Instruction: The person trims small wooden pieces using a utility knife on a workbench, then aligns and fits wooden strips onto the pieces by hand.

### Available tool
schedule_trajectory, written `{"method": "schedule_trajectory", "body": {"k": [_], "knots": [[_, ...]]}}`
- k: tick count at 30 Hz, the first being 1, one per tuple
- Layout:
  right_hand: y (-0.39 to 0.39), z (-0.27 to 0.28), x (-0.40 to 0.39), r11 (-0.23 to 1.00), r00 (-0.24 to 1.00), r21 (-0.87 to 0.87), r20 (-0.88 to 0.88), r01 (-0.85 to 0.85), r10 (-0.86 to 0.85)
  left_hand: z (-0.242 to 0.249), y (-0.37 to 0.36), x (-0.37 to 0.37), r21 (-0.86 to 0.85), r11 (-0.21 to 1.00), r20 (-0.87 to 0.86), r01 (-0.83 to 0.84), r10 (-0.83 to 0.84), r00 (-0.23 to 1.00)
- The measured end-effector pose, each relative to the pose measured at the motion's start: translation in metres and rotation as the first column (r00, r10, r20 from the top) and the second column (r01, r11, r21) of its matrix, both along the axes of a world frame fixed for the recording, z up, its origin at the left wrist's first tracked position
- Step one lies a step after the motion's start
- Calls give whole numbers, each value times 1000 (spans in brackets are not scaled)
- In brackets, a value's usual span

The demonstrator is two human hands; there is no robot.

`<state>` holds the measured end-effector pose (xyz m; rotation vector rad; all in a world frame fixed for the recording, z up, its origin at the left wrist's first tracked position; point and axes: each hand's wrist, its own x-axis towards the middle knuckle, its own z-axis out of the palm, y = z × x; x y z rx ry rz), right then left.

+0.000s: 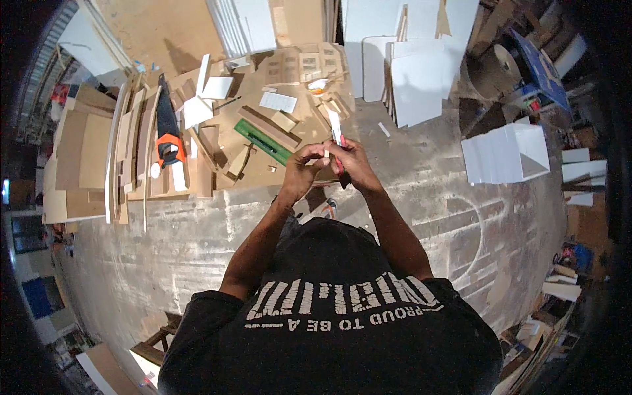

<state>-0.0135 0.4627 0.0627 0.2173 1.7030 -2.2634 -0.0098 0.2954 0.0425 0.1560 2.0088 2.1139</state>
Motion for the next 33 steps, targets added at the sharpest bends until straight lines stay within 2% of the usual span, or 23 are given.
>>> {"method": "schedule_trajectory", "body": {"k": [2,4,6,9,10,11,14,15,18,21,24,25,27,30,33], "knots": [[7,-6,3,999,1000,48,-6,8,-8,-18,3,-1,38,997,-57,68,-66,996],[15,-6,5,997,1000,70,12,12,-13,-11,5,1,66,986,-29,150,-149,988],[19,-12,8,998,998,4,5,58,-58,-10,8,2,85,974,-36,209,-207,978],[31,-10,11,995,996,-59,37,86,-84,-2,8,6,211,935,92,283,-308,947],[35,-7,9,993,995,-76,55,88,-84,-4,7,6,194,940,68,281,-298,952],[43,-31,3,995,997,69,44,67,-70,-5,6,7,175,945,46,276,-288,956],[47,-32,9,973,997,220,-43,72,-64,-3,6,8,133,967,52,219,-228,972],[43,-39,10,952,987,270,-103,145,-121,-3,6,8,122,974,65,191,-200,978],[45,-49,17,939,990,341,119,37,-82,-28,6,3,3,993,-39,118,-118,992],[23,-32,30,984,985,173,158,40,-67,-54,5,-1,-174,983,-210,54,-91,973],[14,-39,33,993,1000,113,17,22,-24,-71,11,1,-58,998,-150,37,-45,988],[14,-47,31,991,1000,131,-14,11,-9,-74,11,2,-43,999,-75,33,-36,997],[13,-57,28,982,1000,186,15,13,-16,-81,12,2,-13,1000,74,19,-18,997],[16,-93,22,963,1000,268,6,17,-19,-109,11,-4,20,1000,57,9,-10,998],[14,-110,19,962,999,273,-9,34,-33,-100,11,-3,65,998,193,-3,-10,981]]}}
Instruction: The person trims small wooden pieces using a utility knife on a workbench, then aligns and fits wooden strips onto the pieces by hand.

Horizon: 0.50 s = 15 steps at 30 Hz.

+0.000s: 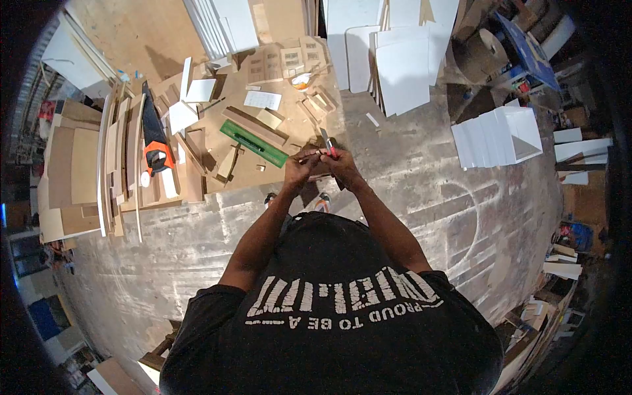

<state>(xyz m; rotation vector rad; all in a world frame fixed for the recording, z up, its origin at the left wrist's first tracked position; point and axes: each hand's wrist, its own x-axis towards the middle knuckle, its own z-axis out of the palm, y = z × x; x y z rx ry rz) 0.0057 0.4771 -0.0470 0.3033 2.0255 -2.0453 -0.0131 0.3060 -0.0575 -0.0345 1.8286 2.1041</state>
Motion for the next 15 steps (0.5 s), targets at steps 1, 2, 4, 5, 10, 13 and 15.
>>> {"method": "schedule_trajectory", "body": {"k": [1,2,4,5,10,13,15], "knots": [[-1,-1,1,1000,1000,-11,1,7,-7,2,0,0,7,1000,8,-7,7,1000],[1,-2,2,999,1000,-33,26,-17,18,4,0,0,14,1000,17,-15,14,1000],[5,9,4,995,995,-79,74,-62,68,16,0,0,-19,1000,40,-20,21,999],[4,11,5,999,995,-17,85,-51,52,22,-1,0,-58,998,55,-18,21,998],[-3,7,29,833,920,545,-367,94,136,4,-2,-2,-12,998,158,-65,66,985],[-6,-10,49,804,964,592,-183,-49,193,-1,0,0,29,995,184,-99,92,979],[-8,-5,53,801,979,586,-65,-121,195,2,0,1,27,994,176,-110,103,979]]}}
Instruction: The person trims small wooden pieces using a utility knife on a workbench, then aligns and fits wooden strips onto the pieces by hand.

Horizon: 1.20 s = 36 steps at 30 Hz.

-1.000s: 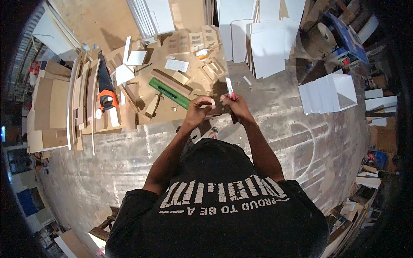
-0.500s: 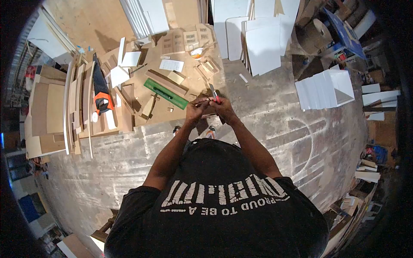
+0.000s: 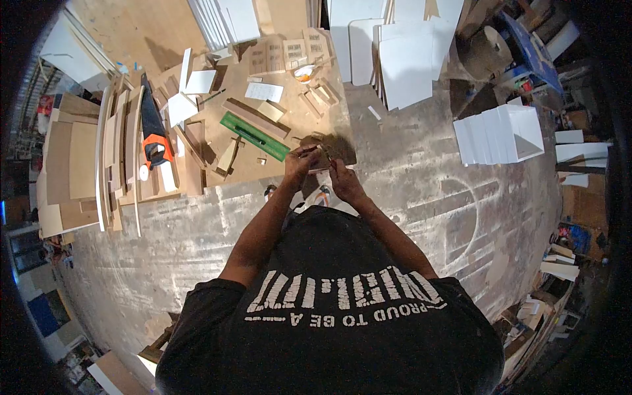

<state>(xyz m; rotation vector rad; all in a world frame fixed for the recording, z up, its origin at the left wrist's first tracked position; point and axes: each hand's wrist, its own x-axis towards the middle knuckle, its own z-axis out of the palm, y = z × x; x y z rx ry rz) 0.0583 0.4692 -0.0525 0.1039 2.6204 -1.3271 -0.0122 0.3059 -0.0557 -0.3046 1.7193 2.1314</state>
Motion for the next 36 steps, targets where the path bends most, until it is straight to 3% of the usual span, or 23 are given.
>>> {"method": "schedule_trajectory", "body": {"k": [1,4,7,16,24,27,31,36], "knots": [[-1,7,1,1000,998,3,59,-1,1,-2,0,0,4,1000,10,1,-1,1000],[-8,22,2,1000,999,-14,-37,8,-9,-7,0,-1,26,1000,31,-7,7,1000],[-10,28,-2,1000,1000,18,-3,2,-2,-10,2,-1,51,998,42,-28,26,999],[-11,3,-4,998,998,45,43,39,-41,-18,4,-2,18,999,38,-26,26,999],[-19,29,-5,985,996,174,86,0,-16,-10,3,-1,42,999,40,-26,24,999],[-20,30,-7,977,994,213,105,-13,-10,-13,10,-1,44,994,28,-98,97,995],[-23,50,-9,982,984,187,176,-16,-17,-9,11,-6,-30,996,53,-88,90,995],[-22,34,-14,975,980,218,198,-44,0,14,16,-4,-128,987,50,-92,100,994]]}}
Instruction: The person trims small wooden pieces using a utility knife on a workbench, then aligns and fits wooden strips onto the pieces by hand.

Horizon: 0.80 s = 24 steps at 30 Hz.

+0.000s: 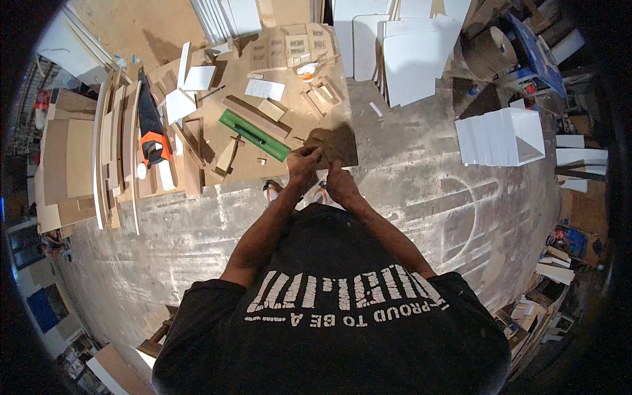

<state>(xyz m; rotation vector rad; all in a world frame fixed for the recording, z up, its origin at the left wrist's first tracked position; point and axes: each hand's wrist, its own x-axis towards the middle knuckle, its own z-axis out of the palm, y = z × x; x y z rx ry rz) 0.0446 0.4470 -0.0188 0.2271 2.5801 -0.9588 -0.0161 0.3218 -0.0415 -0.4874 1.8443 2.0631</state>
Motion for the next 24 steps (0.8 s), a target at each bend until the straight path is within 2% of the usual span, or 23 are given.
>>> {"method": "schedule_trajectory", "body": {"k": [4,7,9,10,13,16,18,21,23,24], "knots": [[2,-21,-1,999,999,-18,31,27,-27,-8,0,-1,-131,991,-60,23,-31,998],[1,-42,3,995,995,53,-55,-84,87,-4,-2,0,-274,959,-101,74,-105,989],[1,-37,3,1000,1000,-15,-12,-24,23,-2,-1,-1,-321,944,-108,71,-111,988],[0,-29,3,999,1000,-48,12,7,-6,-1,0,-2,-312,948,-109,65,-104,989],[-3,-11,2,995,989,14,-106,-103,104,-3,0,0,-312,948,-127,55,-99,987],[-2,-25,1,978,979,69,-38,-196,199,-3,-3,3,-336,941,-146,49,-104,984],[-1,-25,4,986,984,35,-59,-165,167,4,2,-1,-302,953,-131,37,-80,988],[0,-32,0,989,989,36,-25,-145,146,26,2,-3,-355,928,-119,112,-164,979],[-5,-32,1,995,995,27,33,-100,99,1,-4,11,-433,892,-150,127,-210,966],[-5,-26,-6,998,997,19,46,-66,65,3,-2,1,-472,874,-184,115,-225,957]]}}
